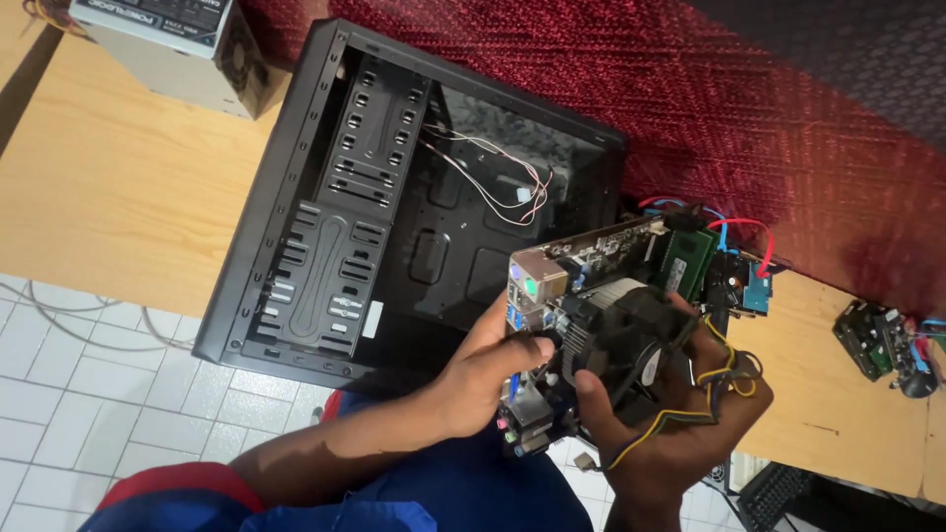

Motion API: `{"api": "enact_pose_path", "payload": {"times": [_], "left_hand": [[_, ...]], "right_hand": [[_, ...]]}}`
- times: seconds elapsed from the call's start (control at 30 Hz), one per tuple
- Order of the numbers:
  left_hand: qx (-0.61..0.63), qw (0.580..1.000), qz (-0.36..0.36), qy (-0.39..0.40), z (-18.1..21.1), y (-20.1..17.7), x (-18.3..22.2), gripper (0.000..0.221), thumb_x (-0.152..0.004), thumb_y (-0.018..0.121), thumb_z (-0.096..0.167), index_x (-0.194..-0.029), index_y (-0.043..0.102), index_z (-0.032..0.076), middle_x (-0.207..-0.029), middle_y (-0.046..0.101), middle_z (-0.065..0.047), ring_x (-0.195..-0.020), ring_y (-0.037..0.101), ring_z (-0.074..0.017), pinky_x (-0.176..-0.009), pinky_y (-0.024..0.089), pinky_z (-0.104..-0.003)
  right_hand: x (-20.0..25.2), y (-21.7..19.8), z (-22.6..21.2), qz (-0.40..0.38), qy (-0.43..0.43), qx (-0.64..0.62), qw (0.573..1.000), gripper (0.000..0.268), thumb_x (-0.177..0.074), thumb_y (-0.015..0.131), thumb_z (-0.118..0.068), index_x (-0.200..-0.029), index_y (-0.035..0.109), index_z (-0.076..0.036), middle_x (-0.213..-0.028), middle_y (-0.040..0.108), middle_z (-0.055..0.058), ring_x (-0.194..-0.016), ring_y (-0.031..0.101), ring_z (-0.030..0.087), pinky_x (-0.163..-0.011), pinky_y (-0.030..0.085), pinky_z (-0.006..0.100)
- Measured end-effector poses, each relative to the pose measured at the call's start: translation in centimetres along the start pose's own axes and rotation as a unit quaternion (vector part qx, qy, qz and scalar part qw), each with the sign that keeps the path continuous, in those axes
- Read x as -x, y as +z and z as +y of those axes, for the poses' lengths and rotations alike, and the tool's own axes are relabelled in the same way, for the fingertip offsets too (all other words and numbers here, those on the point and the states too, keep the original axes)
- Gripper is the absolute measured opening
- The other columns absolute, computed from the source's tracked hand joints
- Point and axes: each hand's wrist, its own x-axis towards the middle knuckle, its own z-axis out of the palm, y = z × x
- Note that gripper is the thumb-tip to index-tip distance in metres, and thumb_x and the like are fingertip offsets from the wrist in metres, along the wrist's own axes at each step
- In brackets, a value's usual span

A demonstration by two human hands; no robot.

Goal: Installing a motherboard into a computer case and securing it with screws using a screwdriver.

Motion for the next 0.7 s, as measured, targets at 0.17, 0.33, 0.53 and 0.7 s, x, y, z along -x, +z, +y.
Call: {"api": "enact_pose_path", "payload": {"times": [0.17, 0.33, 0.53, 0.7], "left_hand": [[-0.001, 0.999, 0.014, 0.037, 1.0, 1.7, 0.5, 0.059, -0.093, 0.058, 0.015, -0.148, 0.042, 0.003, -0.131, 0.063, -0.012, -0.121, 0.059, -0.0207, -0.105, 0.048, -0.034], [-0.087, 0.991, 0.015, 0.101, 2.7, 2.3, 0.9, 0.051, -0.096, 0.058, 0.012, -0.144, 0.044, 0.000, -0.131, 0.063, -0.013, -0.123, 0.059, -0.0214, -0.108, 0.048, -0.035], [-0.110, 0.990, -0.001, 0.083, 3.4, 2.2, 1.4, 0.048, -0.094, 0.058, 0.019, -0.137, 0.045, 0.001, -0.112, 0.067, -0.009, -0.101, 0.063, -0.0159, -0.088, 0.054, -0.034], [-0.153, 0.988, 0.014, 0.033, 4.2, 2.5, 1.3, 0.046, -0.088, 0.057, 0.016, -0.131, 0.048, 0.003, -0.107, 0.070, -0.009, -0.097, 0.064, -0.0161, -0.084, 0.054, -0.034]], "right_hand": [[0.5, -0.8, 1.9, -0.018, -0.025, -0.025, 0.999, 0.081, -0.068, 0.078, -0.002, -0.133, 0.030, -0.003, -0.152, 0.046, 0.033, -0.144, 0.051, 0.042, -0.116, 0.052, 0.051], [0.5, -1.7, 3.1, -0.056, -0.085, 0.034, 0.994, 0.071, -0.077, 0.077, -0.013, -0.137, 0.043, 0.003, -0.153, 0.046, 0.031, -0.150, 0.047, 0.042, -0.125, 0.047, 0.049], [0.5, -1.7, 3.8, -0.061, -0.124, 0.025, 0.990, 0.068, -0.080, 0.075, -0.012, -0.137, 0.043, 0.006, -0.149, 0.048, 0.035, -0.147, 0.050, 0.046, -0.129, 0.046, 0.054], [0.4, -1.5, 3.5, -0.049, -0.091, -0.021, 0.994, 0.070, -0.079, 0.075, -0.020, -0.138, 0.043, 0.000, -0.154, 0.047, 0.035, -0.148, 0.051, 0.041, -0.126, 0.048, 0.045]]}}
